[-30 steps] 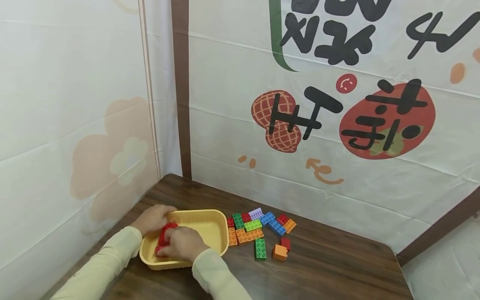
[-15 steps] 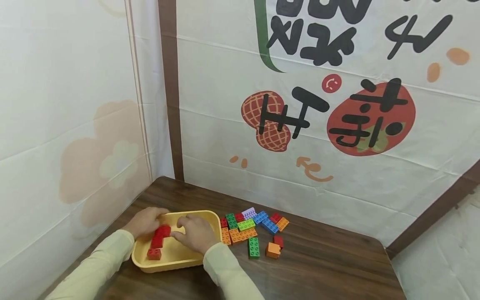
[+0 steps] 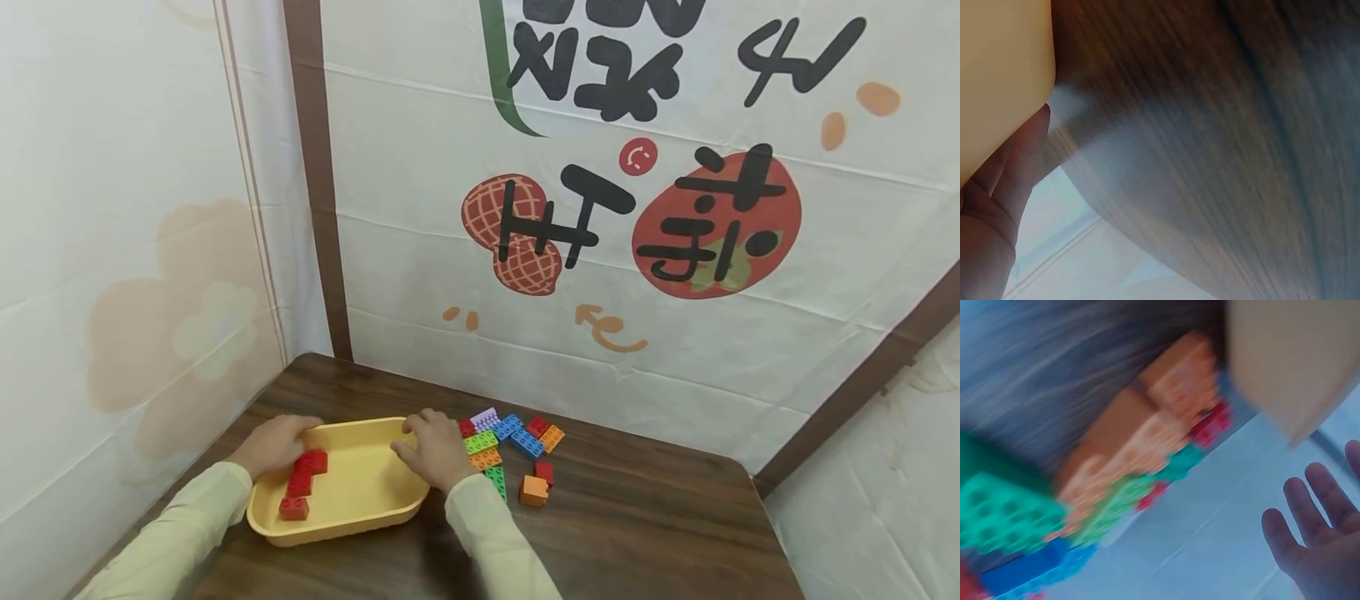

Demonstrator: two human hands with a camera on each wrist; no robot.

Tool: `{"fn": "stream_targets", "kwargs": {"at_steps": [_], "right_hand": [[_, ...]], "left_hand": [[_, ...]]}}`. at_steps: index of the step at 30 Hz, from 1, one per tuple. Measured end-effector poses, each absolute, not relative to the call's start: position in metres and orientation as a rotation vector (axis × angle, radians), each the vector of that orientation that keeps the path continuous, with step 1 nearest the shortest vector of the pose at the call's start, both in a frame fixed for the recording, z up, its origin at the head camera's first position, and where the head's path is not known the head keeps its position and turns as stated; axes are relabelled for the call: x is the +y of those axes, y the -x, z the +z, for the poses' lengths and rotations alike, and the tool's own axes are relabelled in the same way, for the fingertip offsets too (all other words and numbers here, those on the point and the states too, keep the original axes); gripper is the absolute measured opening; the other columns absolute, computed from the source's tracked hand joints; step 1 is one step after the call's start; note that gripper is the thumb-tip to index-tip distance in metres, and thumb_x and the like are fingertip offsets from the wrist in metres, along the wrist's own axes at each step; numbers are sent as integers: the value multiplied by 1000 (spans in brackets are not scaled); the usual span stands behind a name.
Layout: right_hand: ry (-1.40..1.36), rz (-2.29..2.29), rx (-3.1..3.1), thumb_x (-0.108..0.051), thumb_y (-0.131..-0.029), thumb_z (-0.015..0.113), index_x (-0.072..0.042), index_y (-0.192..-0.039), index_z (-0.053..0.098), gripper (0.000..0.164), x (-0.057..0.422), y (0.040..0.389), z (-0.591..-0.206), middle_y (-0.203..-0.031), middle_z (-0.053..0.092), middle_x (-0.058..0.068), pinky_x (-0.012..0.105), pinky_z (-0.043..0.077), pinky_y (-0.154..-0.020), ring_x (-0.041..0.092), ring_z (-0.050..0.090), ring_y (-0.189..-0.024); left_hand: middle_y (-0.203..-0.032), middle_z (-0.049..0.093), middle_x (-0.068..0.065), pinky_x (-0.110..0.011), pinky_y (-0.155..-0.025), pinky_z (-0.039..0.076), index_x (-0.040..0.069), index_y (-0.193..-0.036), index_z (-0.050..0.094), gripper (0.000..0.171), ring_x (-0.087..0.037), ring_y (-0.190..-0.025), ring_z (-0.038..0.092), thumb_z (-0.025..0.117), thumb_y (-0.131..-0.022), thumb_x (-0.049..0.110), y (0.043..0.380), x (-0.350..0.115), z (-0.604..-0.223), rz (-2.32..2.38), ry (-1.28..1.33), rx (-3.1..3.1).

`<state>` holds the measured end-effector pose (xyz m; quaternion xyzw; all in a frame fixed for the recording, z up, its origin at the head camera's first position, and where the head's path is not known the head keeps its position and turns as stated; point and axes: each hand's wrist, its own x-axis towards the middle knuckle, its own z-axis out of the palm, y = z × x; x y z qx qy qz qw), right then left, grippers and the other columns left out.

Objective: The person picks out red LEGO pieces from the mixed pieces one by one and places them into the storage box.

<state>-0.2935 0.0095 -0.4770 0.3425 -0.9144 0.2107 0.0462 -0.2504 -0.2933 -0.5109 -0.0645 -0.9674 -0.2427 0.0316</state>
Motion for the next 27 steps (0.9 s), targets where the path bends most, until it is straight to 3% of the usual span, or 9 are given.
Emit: {"fn": "stream_targets", "kwargs": {"at_steps": [9, 16, 20, 27], "right_hand": [[-738, 788, -2876, -24, -93, 70, -9, -122, 68, 32, 83, 312, -495, -125, 60, 12, 56, 50, -96, 34, 59, -114], [-375, 469, -2911, -21, -88, 74, -5, -98, 70, 19, 137, 319, -510, -90, 65, 12, 55, 55, -71, 33, 63, -83], [-144, 396, -3037, -21, -86, 76, -1, -103, 69, 27, 161, 322, -517, -91, 63, 17, 60, 54, -71, 37, 62, -83], [-129, 477, -3127, -17, -81, 81, -2, -97, 68, 26, 183, 326, -523, -88, 69, 12, 51, 57, -70, 26, 64, -76]], "left_hand": [[-118, 68, -20, -61, -97, 46, 1, -122, 69, 40, -44, -111, 62, 62, -83, 3, 251, -295, -516, -746, 203, -2975], [-114, 69, -20, -62, -95, 46, 1, -120, 69, 39, -44, -107, 62, 64, -81, 4, 253, -299, -514, -730, 207, -2976], [-115, 69, -19, -61, -95, 47, 1, -121, 69, 39, -43, -108, 63, 64, -83, 5, 252, -300, -515, -740, 201, -2979], [-116, 69, -20, -62, -96, 46, 1, -122, 69, 41, -43, -109, 62, 65, -82, 6, 252, -296, -512, -743, 192, -2993]]}}
